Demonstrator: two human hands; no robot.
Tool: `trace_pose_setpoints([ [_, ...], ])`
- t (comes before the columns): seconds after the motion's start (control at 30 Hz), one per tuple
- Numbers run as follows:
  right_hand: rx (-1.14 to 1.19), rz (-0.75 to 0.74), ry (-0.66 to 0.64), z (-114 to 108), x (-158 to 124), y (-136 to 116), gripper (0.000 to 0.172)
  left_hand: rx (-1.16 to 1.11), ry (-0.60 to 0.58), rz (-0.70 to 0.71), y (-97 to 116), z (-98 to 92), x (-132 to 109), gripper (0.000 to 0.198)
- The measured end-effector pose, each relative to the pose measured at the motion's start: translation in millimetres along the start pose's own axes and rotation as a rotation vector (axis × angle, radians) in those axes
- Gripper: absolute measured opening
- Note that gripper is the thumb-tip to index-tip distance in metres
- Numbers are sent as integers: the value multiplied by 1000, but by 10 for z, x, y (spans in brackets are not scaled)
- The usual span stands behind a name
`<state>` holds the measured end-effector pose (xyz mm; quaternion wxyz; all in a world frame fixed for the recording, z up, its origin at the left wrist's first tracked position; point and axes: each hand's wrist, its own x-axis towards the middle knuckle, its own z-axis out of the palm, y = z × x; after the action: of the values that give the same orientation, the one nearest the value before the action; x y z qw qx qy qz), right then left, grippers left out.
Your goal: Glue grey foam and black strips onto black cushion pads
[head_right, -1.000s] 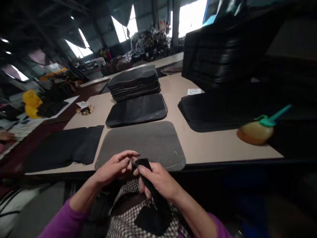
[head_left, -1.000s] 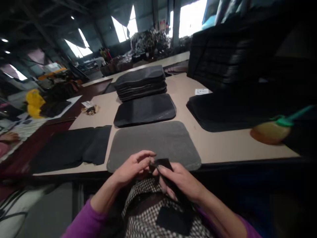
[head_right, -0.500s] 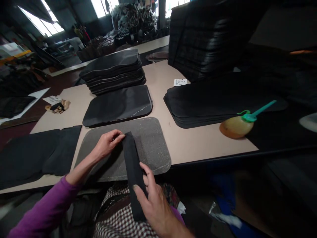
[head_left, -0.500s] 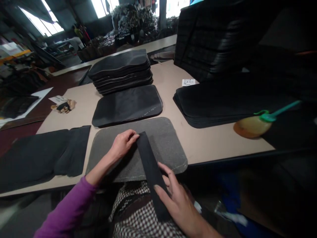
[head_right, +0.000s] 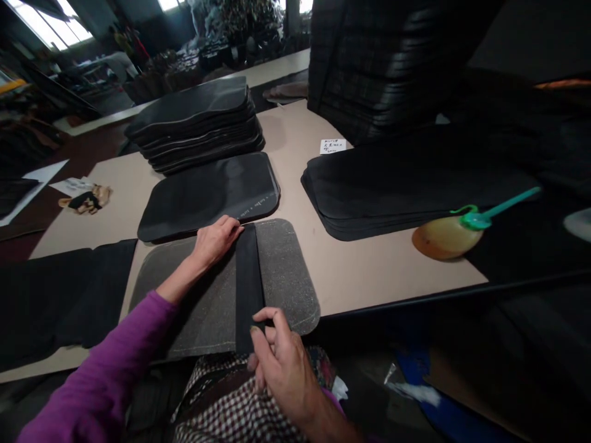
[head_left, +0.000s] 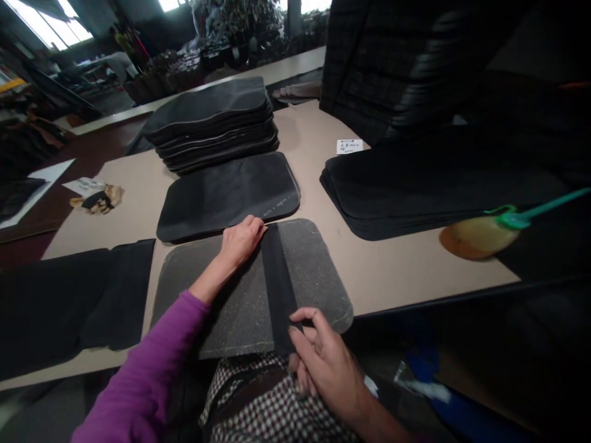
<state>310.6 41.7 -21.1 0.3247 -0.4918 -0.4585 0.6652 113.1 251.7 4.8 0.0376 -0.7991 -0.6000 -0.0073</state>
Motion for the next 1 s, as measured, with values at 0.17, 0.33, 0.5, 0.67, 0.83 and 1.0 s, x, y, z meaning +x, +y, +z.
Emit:
trace_pose_setpoints([
  [0.17, 5, -17, 9, -40, 61, -30, 43, 41, -35, 14, 63, 37, 91, 36],
  [0.33, -6, -14, 6, -62, 93, -40, 41, 56, -14, 48, 72, 97, 101, 33],
  [0.5, -25, -25, 7, -83, 89, -73, 35, 47, 53, 145, 107, 94, 96, 26],
  [0.67, -62, -50, 13, -154, 40, -111, 30, -14, -3, 209, 118, 38, 42, 38],
  [0.83, -61, -53, 39, -181, 17, -132, 31, -67, -37, 144, 74, 1, -98, 35],
  [1.0, -212, -79, 50, -139, -9, -152, 26, -116, 2, 78, 86, 10, -183, 42],
])
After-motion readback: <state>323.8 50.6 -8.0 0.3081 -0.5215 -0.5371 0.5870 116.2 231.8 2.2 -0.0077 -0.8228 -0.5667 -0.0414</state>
